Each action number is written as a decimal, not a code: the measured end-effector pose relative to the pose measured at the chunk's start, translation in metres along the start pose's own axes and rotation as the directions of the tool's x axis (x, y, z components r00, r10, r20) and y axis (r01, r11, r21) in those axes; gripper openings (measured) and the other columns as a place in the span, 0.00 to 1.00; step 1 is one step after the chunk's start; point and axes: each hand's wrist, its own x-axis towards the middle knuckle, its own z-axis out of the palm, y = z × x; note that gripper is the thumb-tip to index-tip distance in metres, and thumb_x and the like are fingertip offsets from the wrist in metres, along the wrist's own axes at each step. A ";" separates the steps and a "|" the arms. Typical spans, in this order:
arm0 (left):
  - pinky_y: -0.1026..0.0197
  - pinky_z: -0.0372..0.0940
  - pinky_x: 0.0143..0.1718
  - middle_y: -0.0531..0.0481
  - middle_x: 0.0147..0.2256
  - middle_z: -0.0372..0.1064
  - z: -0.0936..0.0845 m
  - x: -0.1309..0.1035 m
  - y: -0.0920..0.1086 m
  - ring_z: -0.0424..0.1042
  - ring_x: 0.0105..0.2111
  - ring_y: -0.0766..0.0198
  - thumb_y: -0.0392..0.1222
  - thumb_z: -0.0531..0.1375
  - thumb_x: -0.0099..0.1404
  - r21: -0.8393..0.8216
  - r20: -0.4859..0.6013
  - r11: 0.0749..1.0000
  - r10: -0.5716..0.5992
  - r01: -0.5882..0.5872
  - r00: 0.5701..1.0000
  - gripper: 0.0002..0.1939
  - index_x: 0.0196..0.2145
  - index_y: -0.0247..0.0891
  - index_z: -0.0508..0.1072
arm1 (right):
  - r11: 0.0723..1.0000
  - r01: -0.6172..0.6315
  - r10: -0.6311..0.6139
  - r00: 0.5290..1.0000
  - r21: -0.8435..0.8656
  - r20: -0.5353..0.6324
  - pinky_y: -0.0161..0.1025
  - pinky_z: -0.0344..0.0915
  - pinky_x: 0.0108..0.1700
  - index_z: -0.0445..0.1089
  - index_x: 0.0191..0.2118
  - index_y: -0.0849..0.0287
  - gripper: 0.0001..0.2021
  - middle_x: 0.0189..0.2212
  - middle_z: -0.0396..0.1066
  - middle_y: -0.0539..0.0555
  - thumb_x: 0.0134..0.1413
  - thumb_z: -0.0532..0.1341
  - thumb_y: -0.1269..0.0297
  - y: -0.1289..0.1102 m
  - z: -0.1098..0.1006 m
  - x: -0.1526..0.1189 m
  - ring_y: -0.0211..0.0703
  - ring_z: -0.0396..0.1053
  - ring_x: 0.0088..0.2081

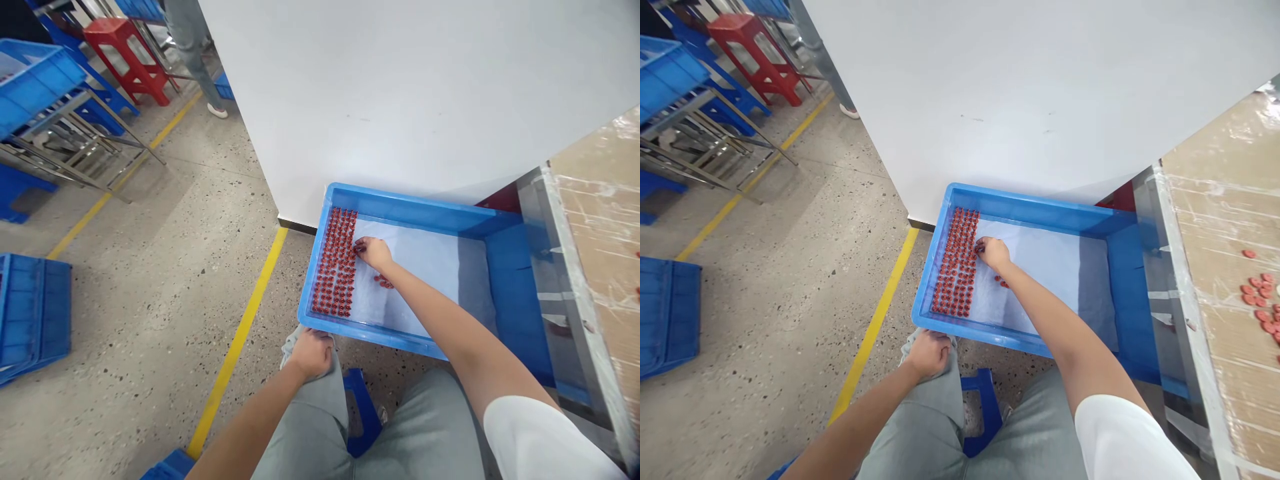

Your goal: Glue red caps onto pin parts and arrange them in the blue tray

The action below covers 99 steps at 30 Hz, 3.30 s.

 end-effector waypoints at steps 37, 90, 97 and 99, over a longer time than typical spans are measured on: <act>0.53 0.60 0.42 0.46 0.30 0.75 -0.005 0.001 0.003 0.72 0.36 0.55 0.35 0.55 0.57 0.014 0.013 1.000 0.000 0.000 1.000 0.09 0.27 0.39 0.76 | 0.981 0.066 -0.055 0.997 -0.182 0.061 0.41 0.69 0.46 0.72 0.50 0.52 0.17 0.43 0.77 0.53 0.54 0.60 0.67 0.036 -0.018 -0.031 0.48 0.74 0.44; 0.54 0.62 0.42 0.45 0.32 0.75 -0.005 0.002 0.001 0.72 0.36 0.54 0.36 0.55 0.58 0.014 0.044 0.999 -0.036 0.035 0.998 0.10 0.28 0.40 0.77 | 0.996 0.085 -0.085 0.996 -0.010 -0.002 0.38 0.67 0.51 0.74 0.47 0.53 0.19 0.42 0.79 0.48 0.50 0.58 0.76 0.013 -0.010 0.017 0.42 0.76 0.45; 0.54 0.61 0.42 0.46 0.32 0.75 -0.003 0.002 0.000 0.72 0.37 0.53 0.36 0.55 0.58 0.016 0.035 0.999 -0.029 0.029 0.999 0.10 0.28 0.41 0.76 | 0.999 0.045 -0.043 0.998 0.023 -0.055 0.37 0.67 0.52 0.74 0.47 0.54 0.18 0.43 0.79 0.49 0.52 0.56 0.73 0.014 -0.013 0.016 0.41 0.75 0.46; 0.54 0.61 0.41 0.46 0.32 0.75 -0.003 0.002 0.000 0.72 0.37 0.53 0.36 0.55 0.58 0.017 0.037 1.000 -0.027 0.026 0.999 0.10 0.28 0.41 0.76 | 0.999 0.014 -0.011 0.997 0.042 -0.079 0.37 0.68 0.50 0.74 0.47 0.56 0.17 0.41 0.79 0.50 0.53 0.56 0.71 0.012 -0.014 0.016 0.41 0.76 0.43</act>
